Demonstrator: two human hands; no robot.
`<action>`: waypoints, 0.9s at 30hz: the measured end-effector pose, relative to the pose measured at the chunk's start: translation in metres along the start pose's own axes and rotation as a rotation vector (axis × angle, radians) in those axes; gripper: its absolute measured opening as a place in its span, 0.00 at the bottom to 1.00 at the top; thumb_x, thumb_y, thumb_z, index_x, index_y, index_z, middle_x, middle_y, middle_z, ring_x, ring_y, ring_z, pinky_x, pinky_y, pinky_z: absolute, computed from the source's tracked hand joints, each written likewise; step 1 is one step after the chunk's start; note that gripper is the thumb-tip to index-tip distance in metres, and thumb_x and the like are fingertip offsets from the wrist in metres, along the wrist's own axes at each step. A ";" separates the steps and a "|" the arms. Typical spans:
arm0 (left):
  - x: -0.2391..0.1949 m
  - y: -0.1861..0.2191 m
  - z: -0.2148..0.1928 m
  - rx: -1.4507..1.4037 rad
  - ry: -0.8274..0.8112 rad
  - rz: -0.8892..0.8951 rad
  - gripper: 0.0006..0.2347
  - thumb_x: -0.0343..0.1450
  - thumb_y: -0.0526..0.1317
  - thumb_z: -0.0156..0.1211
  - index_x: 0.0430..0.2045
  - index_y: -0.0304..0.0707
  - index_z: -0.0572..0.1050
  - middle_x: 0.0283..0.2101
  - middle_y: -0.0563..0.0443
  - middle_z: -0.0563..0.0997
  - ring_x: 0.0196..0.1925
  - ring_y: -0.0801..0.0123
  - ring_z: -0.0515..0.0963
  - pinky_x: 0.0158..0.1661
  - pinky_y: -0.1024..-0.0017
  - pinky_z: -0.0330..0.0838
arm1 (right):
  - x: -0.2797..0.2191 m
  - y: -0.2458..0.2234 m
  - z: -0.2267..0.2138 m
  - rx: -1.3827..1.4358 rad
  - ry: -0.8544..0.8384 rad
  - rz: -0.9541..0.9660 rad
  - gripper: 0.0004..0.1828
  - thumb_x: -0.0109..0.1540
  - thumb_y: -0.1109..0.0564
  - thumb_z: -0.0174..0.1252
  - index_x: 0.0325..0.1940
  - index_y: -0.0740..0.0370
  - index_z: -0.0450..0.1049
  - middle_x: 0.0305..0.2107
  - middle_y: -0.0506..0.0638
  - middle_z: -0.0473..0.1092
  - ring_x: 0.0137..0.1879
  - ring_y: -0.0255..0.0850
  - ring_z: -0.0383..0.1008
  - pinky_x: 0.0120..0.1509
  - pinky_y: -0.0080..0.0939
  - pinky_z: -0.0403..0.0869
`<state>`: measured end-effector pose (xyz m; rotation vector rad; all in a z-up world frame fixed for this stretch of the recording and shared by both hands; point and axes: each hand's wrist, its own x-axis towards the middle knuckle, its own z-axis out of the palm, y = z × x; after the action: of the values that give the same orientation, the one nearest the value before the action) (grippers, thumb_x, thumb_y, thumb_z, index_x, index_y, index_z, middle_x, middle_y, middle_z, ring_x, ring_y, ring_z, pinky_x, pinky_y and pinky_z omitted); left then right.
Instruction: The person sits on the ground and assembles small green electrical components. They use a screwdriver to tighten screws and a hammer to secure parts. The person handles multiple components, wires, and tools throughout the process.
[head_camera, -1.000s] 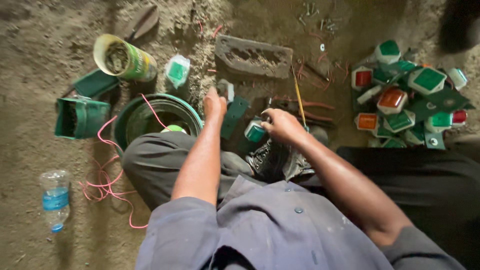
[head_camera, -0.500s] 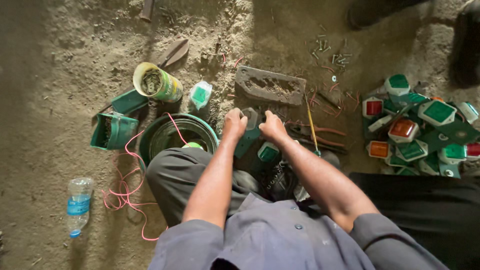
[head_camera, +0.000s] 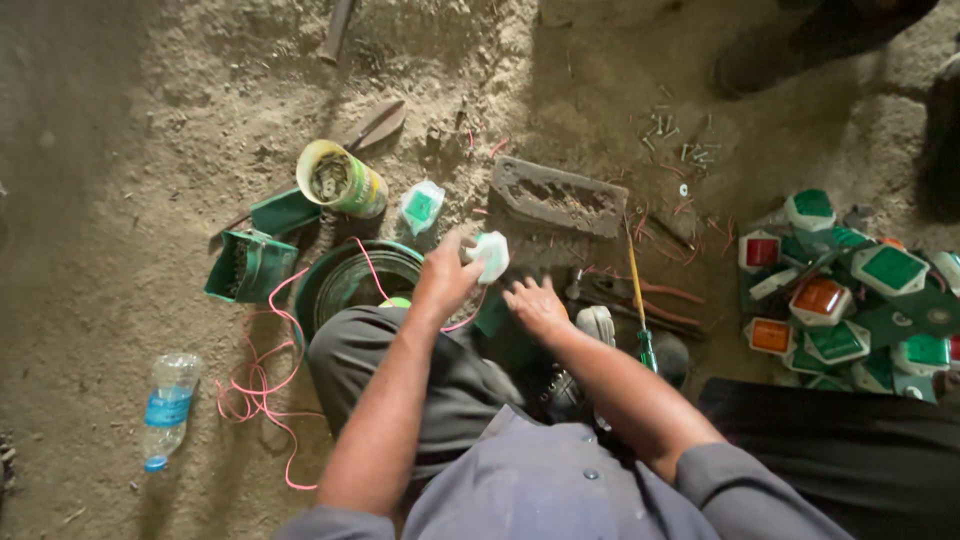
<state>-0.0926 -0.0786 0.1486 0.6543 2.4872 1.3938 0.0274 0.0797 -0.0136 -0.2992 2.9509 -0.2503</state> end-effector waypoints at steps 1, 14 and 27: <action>-0.001 -0.007 -0.002 -0.093 -0.066 -0.145 0.14 0.65 0.36 0.65 0.43 0.30 0.78 0.33 0.38 0.83 0.33 0.51 0.82 0.34 0.58 0.76 | 0.003 -0.002 -0.001 -0.040 -0.006 0.003 0.20 0.57 0.56 0.53 0.54 0.52 0.73 0.48 0.53 0.70 0.57 0.52 0.69 0.59 0.67 0.67; 0.002 -0.010 0.012 -0.534 -0.108 -0.162 0.11 0.69 0.27 0.57 0.42 0.26 0.81 0.40 0.47 0.83 0.39 0.74 0.82 0.43 0.72 0.78 | -0.050 0.063 -0.115 0.830 0.252 0.600 0.15 0.60 0.58 0.65 0.50 0.62 0.75 0.38 0.58 0.77 0.44 0.48 0.79 0.48 0.47 0.76; -0.012 0.031 0.008 -1.281 -0.474 -0.370 0.26 0.59 0.22 0.51 0.54 0.20 0.74 0.51 0.42 0.80 0.57 0.60 0.83 0.58 0.66 0.78 | -0.054 0.039 -0.134 1.554 0.245 0.621 0.18 0.62 0.60 0.62 0.55 0.67 0.74 0.43 0.51 0.77 0.47 0.36 0.77 0.52 0.38 0.76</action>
<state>-0.0706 -0.0641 0.1698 0.1585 0.9225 1.9309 0.0483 0.1493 0.1178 0.8295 1.9430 -2.2167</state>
